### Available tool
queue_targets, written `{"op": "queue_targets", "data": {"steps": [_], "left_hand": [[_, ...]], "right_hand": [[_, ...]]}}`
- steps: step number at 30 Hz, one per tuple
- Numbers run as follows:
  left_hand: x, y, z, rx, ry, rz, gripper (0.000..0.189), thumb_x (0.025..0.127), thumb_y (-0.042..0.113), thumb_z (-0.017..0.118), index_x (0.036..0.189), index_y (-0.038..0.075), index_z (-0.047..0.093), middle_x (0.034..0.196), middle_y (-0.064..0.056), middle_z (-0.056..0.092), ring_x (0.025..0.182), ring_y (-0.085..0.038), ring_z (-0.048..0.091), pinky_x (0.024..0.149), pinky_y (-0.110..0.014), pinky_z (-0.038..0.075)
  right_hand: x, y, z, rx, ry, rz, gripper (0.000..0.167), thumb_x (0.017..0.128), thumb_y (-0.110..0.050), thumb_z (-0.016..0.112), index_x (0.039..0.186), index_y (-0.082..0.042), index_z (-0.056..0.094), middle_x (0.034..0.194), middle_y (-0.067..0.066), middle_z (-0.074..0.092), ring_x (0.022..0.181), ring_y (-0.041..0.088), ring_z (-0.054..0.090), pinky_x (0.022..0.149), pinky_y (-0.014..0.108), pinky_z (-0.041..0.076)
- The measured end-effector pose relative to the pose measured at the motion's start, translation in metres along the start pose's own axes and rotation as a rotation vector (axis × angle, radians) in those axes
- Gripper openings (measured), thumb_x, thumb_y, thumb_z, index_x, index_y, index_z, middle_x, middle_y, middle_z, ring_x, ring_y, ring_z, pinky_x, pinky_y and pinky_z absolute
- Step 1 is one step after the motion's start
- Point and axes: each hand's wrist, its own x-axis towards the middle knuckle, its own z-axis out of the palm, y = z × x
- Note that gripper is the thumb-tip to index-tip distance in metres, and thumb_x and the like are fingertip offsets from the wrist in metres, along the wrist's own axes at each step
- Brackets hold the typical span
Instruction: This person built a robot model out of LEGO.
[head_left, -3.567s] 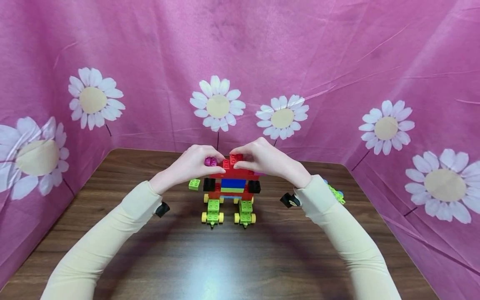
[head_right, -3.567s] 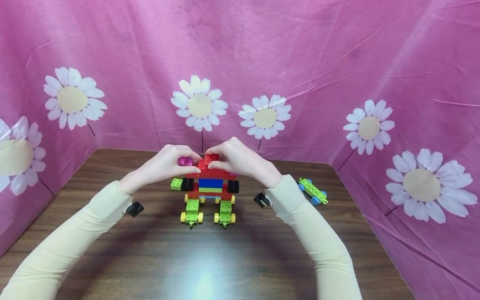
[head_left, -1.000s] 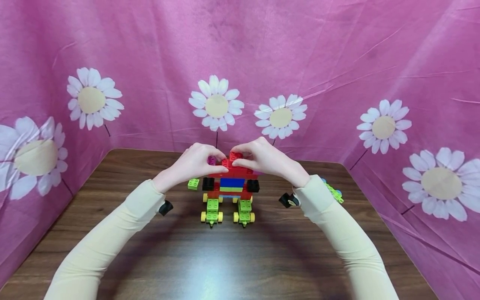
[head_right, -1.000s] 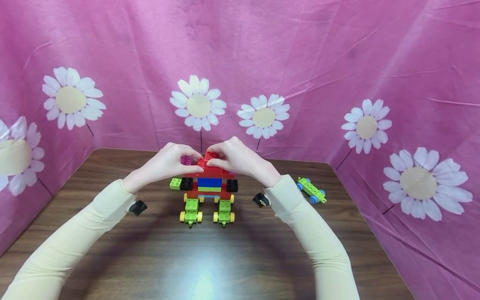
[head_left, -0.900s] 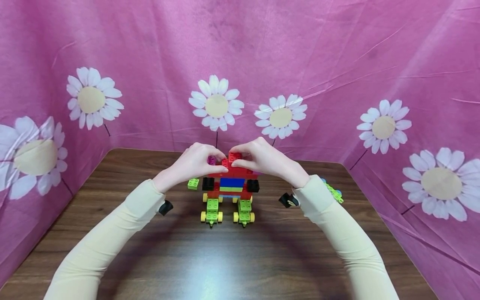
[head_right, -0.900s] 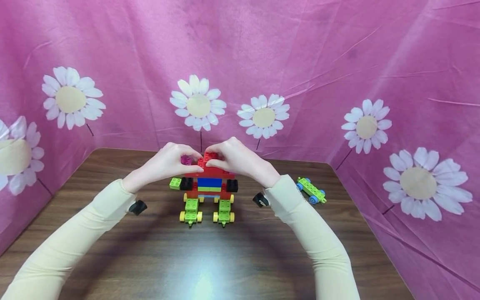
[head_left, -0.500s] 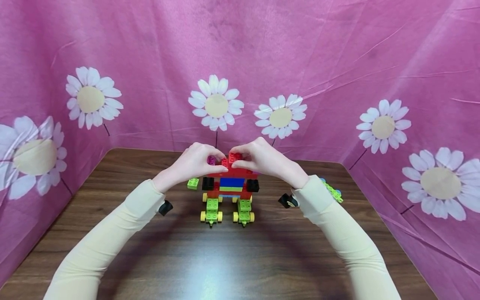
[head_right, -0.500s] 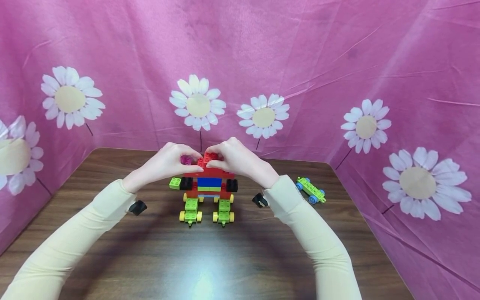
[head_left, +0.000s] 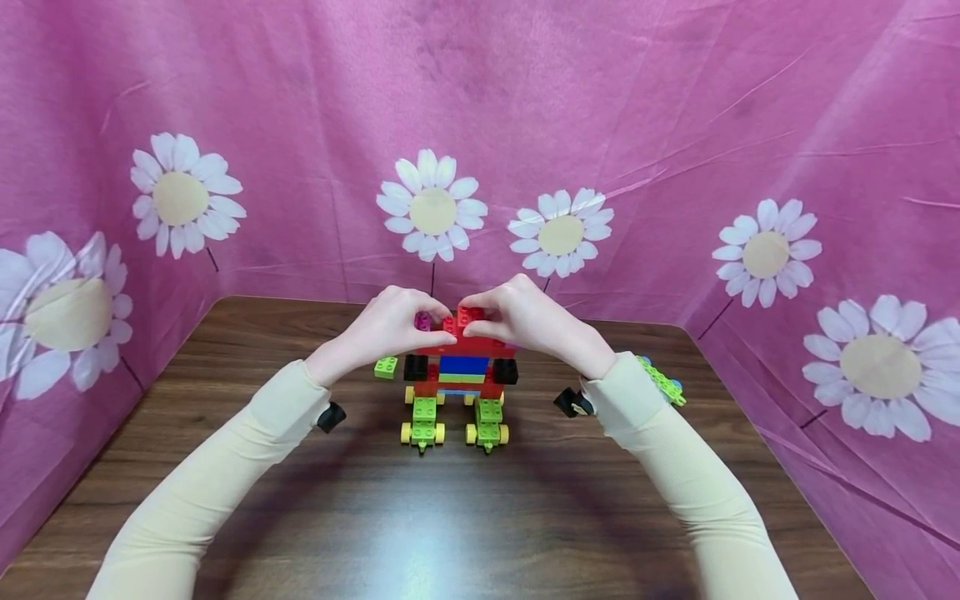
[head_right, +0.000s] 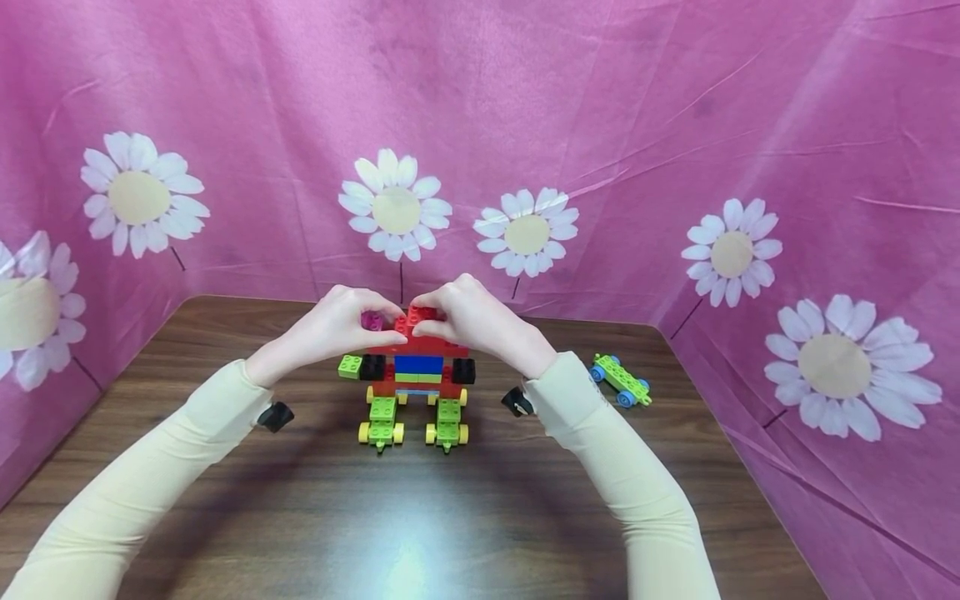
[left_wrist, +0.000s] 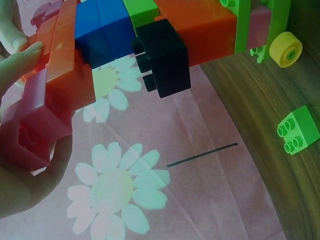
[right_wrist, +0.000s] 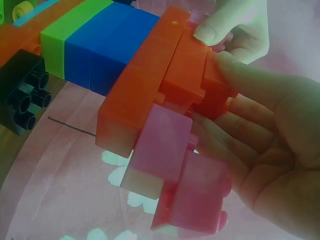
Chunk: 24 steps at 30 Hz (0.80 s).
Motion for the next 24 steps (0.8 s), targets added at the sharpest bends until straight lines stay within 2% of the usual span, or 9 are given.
{"op": "queue_targets", "data": {"steps": [10, 18, 24], "left_hand": [[-0.0007, -0.0009, 0.0012, -0.003, 0.019, 0.027, 0.032, 0.081, 0.032, 0.082, 0.101, 0.008, 0.079, 0.094, -0.004, 0.079, 0.073, -0.012, 0.065, 0.07, -0.03, 0.055], [-0.0008, 0.0006, -0.0001, 0.003, 0.015, 0.017, 0.031, 0.081, 0.031, 0.082, 0.101, 0.008, 0.078, 0.094, -0.005, 0.079, 0.075, -0.014, 0.066, 0.071, -0.032, 0.055], [-0.001, 0.0012, 0.0005, -0.001, 0.011, 0.011, 0.032, 0.081, 0.031, 0.082, 0.102, 0.008, 0.078, 0.094, -0.005, 0.079, 0.076, -0.015, 0.066, 0.071, -0.031, 0.056]], "right_hand": [[-0.0036, 0.0004, 0.0029, 0.019, 0.02, 0.031, 0.029, 0.086, -0.022, 0.077, 0.109, -0.006, 0.075, 0.077, 0.004, 0.073, 0.05, 0.004, 0.047, 0.05, 0.017, 0.043], [0.0023, -0.0034, 0.0012, -0.038, 0.013, 0.001, 0.025, 0.084, -0.02, 0.079, 0.103, -0.005, 0.076, 0.076, 0.005, 0.074, 0.052, 0.01, 0.057, 0.053, 0.017, 0.049], [0.0013, -0.0069, 0.0022, -0.055, 0.003, 0.042, 0.025, 0.083, -0.021, 0.08, 0.104, -0.006, 0.077, 0.078, 0.006, 0.075, 0.055, 0.011, 0.061, 0.058, 0.015, 0.052]]}}
